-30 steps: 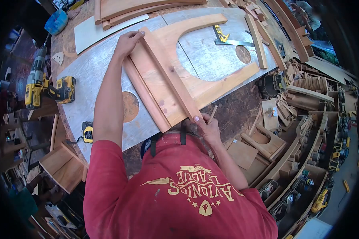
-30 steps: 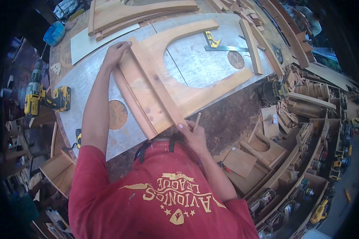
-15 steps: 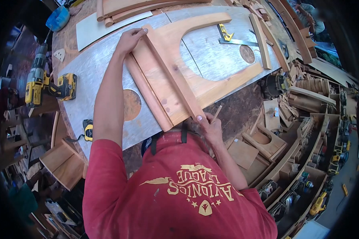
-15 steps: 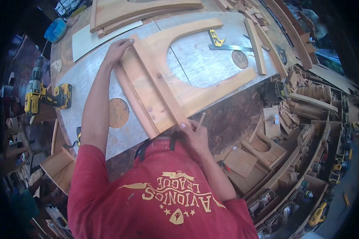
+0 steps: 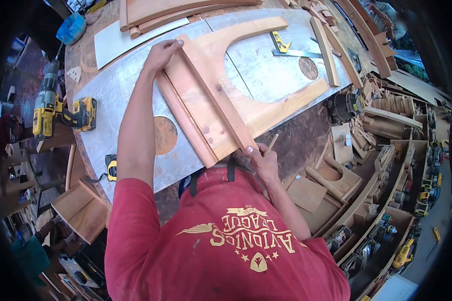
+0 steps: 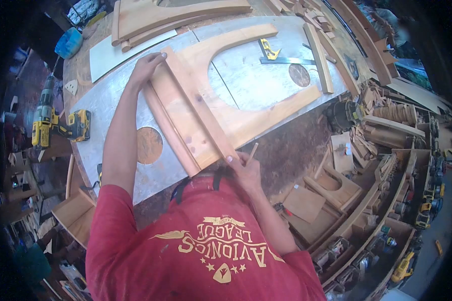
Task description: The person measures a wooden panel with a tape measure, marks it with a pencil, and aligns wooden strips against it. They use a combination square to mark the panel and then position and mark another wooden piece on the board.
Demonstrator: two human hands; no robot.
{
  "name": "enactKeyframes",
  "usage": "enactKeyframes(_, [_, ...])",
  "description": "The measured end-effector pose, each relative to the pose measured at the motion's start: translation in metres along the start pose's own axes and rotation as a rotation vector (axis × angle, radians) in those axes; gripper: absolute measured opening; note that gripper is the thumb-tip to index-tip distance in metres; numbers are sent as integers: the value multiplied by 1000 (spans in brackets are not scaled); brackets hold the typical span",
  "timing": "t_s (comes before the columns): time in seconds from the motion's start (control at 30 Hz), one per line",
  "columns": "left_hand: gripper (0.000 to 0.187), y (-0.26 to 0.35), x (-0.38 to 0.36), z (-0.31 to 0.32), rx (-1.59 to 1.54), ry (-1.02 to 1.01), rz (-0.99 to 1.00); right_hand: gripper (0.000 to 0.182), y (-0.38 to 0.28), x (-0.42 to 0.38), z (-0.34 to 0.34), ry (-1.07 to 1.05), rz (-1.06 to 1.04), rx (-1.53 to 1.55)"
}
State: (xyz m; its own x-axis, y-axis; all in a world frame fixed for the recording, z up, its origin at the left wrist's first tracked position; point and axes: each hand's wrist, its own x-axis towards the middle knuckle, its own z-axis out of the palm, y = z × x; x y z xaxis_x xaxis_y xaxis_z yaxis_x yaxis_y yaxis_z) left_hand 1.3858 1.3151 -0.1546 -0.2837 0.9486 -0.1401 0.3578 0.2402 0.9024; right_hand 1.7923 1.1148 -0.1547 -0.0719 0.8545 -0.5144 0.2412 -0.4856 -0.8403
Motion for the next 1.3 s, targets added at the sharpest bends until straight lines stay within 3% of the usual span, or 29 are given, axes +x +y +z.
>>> enactKeyframes(0.23, [67, 2, -4, 4, -38, 83, 40, 49, -4, -2, 4, 8, -6, 48])
enactKeyframes(0.27, [77, 9, -6, -1, -43, -24, -4, 48, -3, -1, 1, 2, 10, 32])
enactKeyframes(0.37, [76, 6, -4, -1, -41, -20, 1, 46, -6, -3, 2, -22, 19, 40])
enactKeyframes(0.77, [59, -3, 1, 4, -38, 114, 72, 47, -2, -2, 0, -33, -7, 91])
enactKeyframes(1.3, [59, 3, 1, 1, -14, 77, 20, 46, -8, -3, 1, -33, 2, 70])
